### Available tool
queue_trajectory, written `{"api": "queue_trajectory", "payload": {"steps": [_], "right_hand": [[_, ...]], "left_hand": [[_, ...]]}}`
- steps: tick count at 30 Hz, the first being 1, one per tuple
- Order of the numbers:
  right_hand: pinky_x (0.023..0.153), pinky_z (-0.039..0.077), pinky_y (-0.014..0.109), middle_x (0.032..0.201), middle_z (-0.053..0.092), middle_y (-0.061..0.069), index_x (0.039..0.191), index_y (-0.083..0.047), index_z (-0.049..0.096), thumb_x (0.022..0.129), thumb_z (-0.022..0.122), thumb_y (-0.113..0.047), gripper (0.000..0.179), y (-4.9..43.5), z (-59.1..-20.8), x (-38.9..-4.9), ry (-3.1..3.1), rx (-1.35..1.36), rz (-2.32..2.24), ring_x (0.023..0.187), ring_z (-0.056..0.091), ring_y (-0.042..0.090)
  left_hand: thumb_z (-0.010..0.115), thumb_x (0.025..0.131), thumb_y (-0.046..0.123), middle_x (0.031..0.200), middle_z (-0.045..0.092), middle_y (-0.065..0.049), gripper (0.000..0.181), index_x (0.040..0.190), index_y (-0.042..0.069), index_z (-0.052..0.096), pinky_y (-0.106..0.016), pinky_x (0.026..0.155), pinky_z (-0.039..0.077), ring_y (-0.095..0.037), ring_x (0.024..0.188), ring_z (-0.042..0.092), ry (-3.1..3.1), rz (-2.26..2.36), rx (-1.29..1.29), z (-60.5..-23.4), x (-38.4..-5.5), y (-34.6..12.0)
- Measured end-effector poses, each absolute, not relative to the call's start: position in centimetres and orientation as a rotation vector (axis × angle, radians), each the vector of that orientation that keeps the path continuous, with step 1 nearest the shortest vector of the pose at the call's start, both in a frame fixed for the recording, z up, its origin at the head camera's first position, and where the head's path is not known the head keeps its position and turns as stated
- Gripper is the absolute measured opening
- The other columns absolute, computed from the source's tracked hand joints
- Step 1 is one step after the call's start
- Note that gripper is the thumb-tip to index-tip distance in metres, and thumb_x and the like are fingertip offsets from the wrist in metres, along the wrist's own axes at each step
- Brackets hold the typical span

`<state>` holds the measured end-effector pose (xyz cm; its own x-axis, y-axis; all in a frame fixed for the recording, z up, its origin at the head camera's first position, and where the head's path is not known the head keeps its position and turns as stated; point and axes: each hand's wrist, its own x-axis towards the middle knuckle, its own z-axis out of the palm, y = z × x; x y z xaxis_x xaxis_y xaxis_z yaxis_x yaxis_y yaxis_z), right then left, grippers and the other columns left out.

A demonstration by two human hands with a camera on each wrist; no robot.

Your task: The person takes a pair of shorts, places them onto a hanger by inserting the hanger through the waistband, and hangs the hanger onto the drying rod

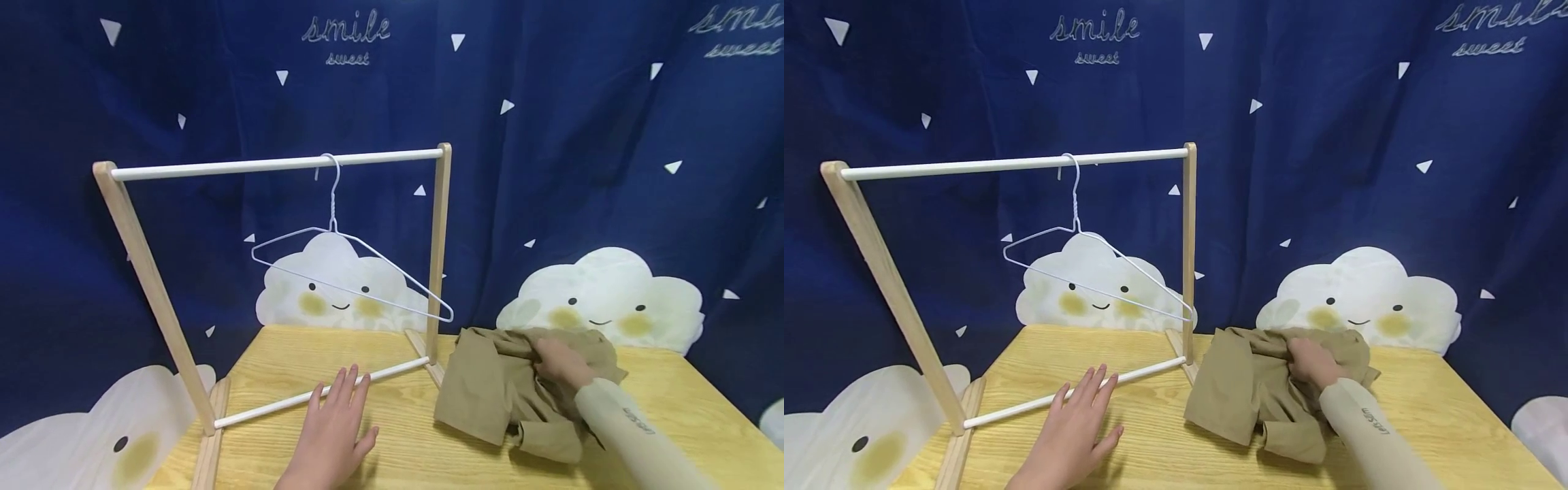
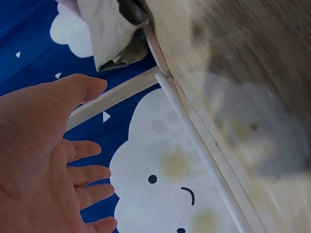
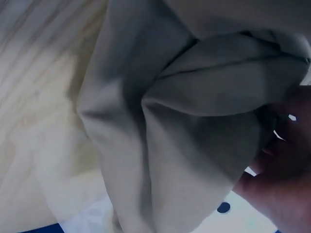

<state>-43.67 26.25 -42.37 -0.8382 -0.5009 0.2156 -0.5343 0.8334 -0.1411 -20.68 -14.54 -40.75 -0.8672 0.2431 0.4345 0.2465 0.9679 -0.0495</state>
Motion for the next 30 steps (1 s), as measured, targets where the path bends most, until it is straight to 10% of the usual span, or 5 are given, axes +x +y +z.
{"api": "queue_trajectory", "payload": {"steps": [12, 30], "right_hand": [[0.06, 0.044, 0.045, 0.08, 0.051, 0.012, 0.086, 0.0, 0.054, 0.069, 0.064, 0.011, 0.022, 27.3, -36.9, -42.1, -2.679, 0.761, 0.335, 0.067, 0.05, 0.027], [0.058, 0.042, 0.049, 0.097, 0.053, 0.017, 0.11, -0.005, 0.057, 0.067, 0.057, 0.017, 0.048, 26.8, -26.9, -37.2, -2.355, 0.791, 0.315, 0.076, 0.052, 0.031]], "left_hand": [[0.074, 0.088, 0.044, 0.151, 0.048, -0.021, 0.071, 0.143, 0.005, 0.053, -0.061, 0.105, 0.043, -0.037, 0.139, 0.046, -2.623, -0.015, -0.359, -40.5, -20.0, -14.5], [0.073, 0.089, 0.04, 0.153, 0.044, -0.022, 0.064, 0.141, 0.007, 0.056, -0.06, 0.107, 0.041, -0.039, 0.142, 0.041, -2.642, -0.074, -0.392, -39.0, -19.6, -13.7]]}}
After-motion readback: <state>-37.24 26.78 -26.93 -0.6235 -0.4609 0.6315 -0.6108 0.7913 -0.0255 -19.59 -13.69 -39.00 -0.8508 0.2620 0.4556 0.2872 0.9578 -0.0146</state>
